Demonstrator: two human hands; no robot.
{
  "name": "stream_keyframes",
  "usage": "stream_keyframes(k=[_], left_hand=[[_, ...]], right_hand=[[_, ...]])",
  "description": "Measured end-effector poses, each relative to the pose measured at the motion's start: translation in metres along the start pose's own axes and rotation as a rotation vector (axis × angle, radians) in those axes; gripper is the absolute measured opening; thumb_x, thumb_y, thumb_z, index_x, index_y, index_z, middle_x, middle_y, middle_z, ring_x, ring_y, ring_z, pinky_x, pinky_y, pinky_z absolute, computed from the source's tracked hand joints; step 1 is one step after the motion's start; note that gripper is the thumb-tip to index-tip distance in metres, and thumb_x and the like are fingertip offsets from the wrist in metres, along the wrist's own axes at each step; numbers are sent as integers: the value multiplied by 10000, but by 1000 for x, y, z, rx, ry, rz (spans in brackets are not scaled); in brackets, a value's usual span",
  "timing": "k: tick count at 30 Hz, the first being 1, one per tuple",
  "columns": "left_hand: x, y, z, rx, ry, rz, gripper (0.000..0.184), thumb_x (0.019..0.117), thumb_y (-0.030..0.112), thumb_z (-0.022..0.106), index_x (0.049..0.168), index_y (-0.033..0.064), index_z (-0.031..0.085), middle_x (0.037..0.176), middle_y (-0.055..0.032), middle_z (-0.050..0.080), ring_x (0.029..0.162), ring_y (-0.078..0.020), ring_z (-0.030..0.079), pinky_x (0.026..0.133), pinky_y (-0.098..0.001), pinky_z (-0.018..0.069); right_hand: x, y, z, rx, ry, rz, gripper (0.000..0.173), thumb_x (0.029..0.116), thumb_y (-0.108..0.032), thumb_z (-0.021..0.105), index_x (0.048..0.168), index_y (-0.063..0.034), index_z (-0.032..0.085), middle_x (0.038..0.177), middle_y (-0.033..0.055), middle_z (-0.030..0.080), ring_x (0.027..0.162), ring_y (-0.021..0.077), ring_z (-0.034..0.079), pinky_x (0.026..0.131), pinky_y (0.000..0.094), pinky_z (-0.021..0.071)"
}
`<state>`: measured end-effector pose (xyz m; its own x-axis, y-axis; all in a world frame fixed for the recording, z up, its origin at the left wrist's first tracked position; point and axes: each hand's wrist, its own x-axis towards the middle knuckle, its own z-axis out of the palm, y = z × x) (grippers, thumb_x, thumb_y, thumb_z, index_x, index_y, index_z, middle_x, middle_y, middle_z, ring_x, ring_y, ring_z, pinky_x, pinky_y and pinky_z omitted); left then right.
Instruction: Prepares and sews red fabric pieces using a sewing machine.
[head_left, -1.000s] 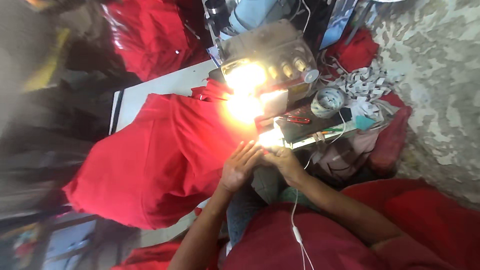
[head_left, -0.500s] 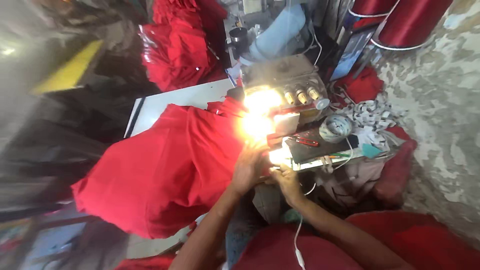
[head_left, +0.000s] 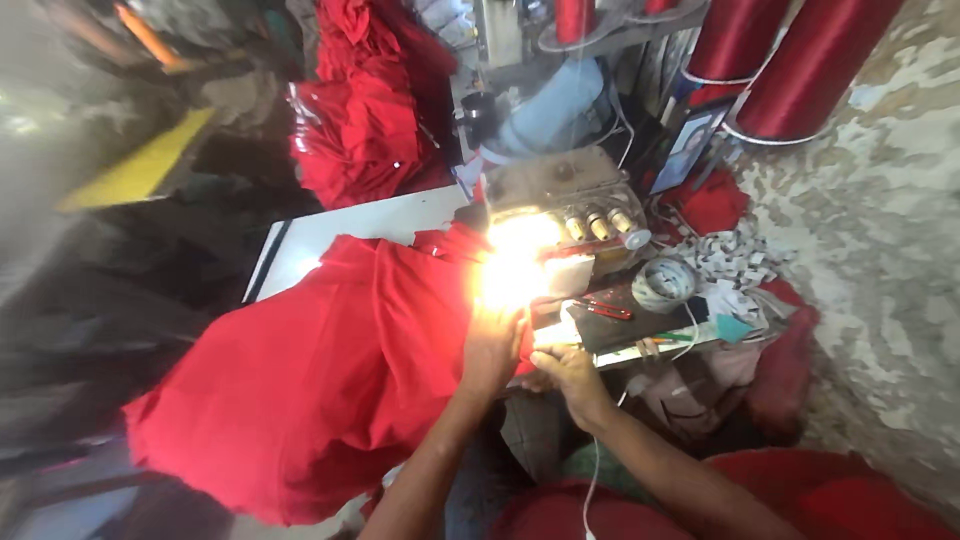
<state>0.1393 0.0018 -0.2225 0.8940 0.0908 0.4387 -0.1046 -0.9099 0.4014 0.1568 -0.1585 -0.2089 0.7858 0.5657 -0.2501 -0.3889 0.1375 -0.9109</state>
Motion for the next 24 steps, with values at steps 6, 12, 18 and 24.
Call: stream_keyframes(k=[6, 12, 18, 24], left_hand=[[-5, -3, 5, 45, 41, 35, 341, 997, 227, 578, 1200, -7, 721, 1322, -230, 659, 1285, -450, 592, 1108, -670, 389], [-2, -2, 2, 19, 60, 37, 378, 1009, 214, 512, 1203, -41, 712, 1303, -267, 660, 1231, -499, 613, 1072, -691, 398], [5, 3, -12, -107, -22, -92, 330, 1052, 150, 476, 1147, -64, 707, 1145, -244, 709, 1185, -445, 637, 1113, -655, 364], [4, 3, -11, -21, -98, -43, 299, 1026, 121, 564, 1250, -38, 683, 1371, -256, 615, 1340, -462, 532, 1146, -678, 315]], right_hand=[[-5, 14, -15, -116, -79, 66, 158, 1032, -61, 550, 1103, 49, 638, 859, 38, 719, 734, 87, 703, 710, 255, 593], [10, 9, -22, -381, -172, -305, 217, 978, -68, 622, 1067, 106, 715, 1181, 204, 693, 1124, 112, 644, 980, 233, 504], [40, -20, -17, -328, -383, -360, 136, 952, -39, 617, 939, 72, 693, 1029, 71, 659, 941, -9, 591, 868, 170, 491], [40, -7, -31, -438, -349, -391, 148, 951, -48, 643, 943, 79, 717, 1266, 199, 631, 1077, 59, 619, 950, 203, 508]])
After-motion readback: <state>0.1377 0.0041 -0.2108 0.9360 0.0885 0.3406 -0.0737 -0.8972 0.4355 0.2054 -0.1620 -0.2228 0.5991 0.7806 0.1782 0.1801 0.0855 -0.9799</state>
